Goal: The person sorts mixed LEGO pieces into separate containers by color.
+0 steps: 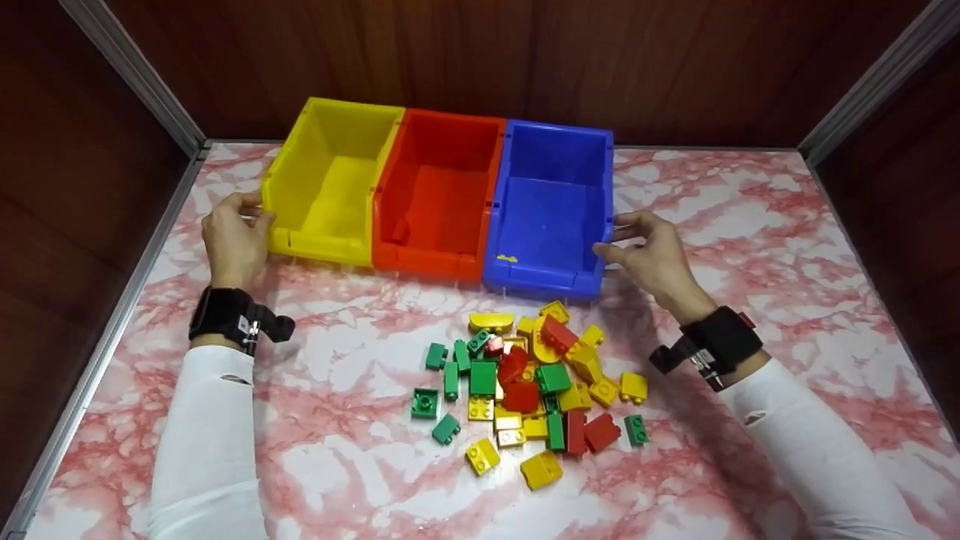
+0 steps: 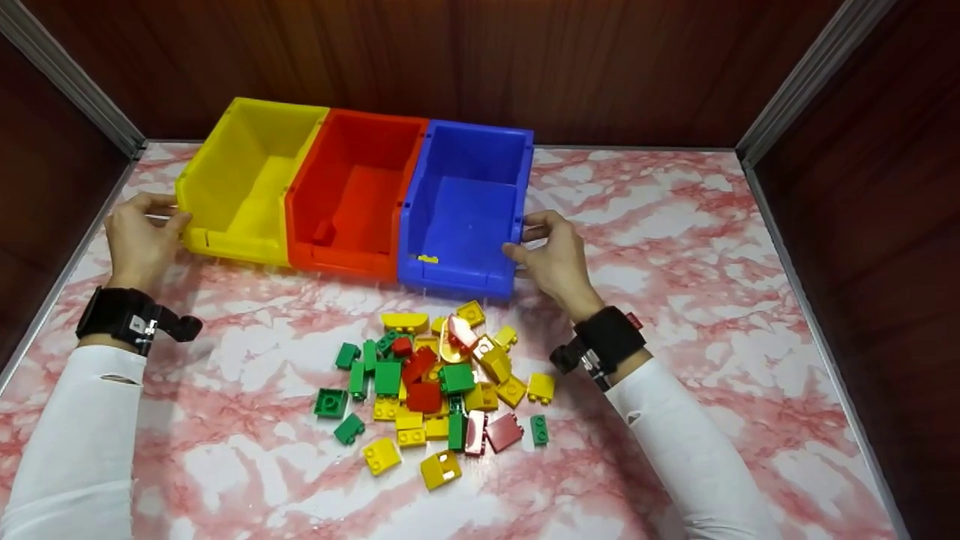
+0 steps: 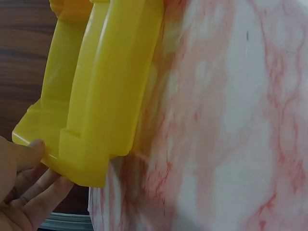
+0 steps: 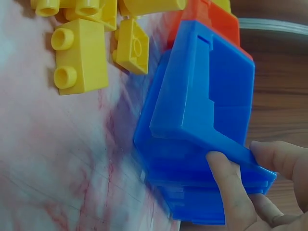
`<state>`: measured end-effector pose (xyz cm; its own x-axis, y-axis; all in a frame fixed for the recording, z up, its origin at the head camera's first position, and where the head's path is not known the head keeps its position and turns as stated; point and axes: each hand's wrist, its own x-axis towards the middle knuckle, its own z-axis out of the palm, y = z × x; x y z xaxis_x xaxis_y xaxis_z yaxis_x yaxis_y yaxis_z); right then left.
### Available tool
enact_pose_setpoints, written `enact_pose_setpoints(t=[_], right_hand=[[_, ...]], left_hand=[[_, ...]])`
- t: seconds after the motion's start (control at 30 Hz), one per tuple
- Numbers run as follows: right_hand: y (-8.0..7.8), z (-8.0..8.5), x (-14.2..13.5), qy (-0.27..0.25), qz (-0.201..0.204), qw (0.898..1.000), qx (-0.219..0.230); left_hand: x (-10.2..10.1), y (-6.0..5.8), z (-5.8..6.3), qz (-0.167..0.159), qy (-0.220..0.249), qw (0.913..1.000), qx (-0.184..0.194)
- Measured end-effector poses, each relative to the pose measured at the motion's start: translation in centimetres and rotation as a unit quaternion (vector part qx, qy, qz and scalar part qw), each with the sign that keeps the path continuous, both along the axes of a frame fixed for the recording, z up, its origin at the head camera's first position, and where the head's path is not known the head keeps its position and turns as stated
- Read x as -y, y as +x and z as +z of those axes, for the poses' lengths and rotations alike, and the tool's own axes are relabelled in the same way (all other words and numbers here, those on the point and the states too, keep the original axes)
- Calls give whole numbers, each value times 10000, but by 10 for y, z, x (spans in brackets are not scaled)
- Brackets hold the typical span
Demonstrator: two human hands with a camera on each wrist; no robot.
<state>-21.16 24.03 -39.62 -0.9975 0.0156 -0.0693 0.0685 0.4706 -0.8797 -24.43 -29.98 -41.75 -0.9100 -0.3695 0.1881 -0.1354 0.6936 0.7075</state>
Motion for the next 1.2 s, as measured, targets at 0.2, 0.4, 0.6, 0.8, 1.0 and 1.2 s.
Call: enact_pose_setpoints(t=[0.2, 0.4, 0.6, 0.8, 1.0, 1.2], right_hand=[[-1, 1, -1, -11, 15, 10000, 64], [-2, 0, -8, 85, 73, 9999, 11], [-4, 0, -18, 134, 23, 9999, -78], [-6, -1, -32, 246, 43, 9995, -190], [-7, 0, -49, 343, -45, 9989, -317], [-6, -2, -68, 279, -148, 9987, -407]], left_hand=[[0, -1, 1, -8, -67, 10000, 34], [-6, 2, 2, -74, -80, 9999, -7], [-12, 9, 3, -385, -143, 9991, -43], [-19, 17, 6, -738, -214, 9970, 94], [-31, 23, 7, -1045, -196, 9941, 219], [-45, 31, 7, -1236, -120, 9920, 210]])
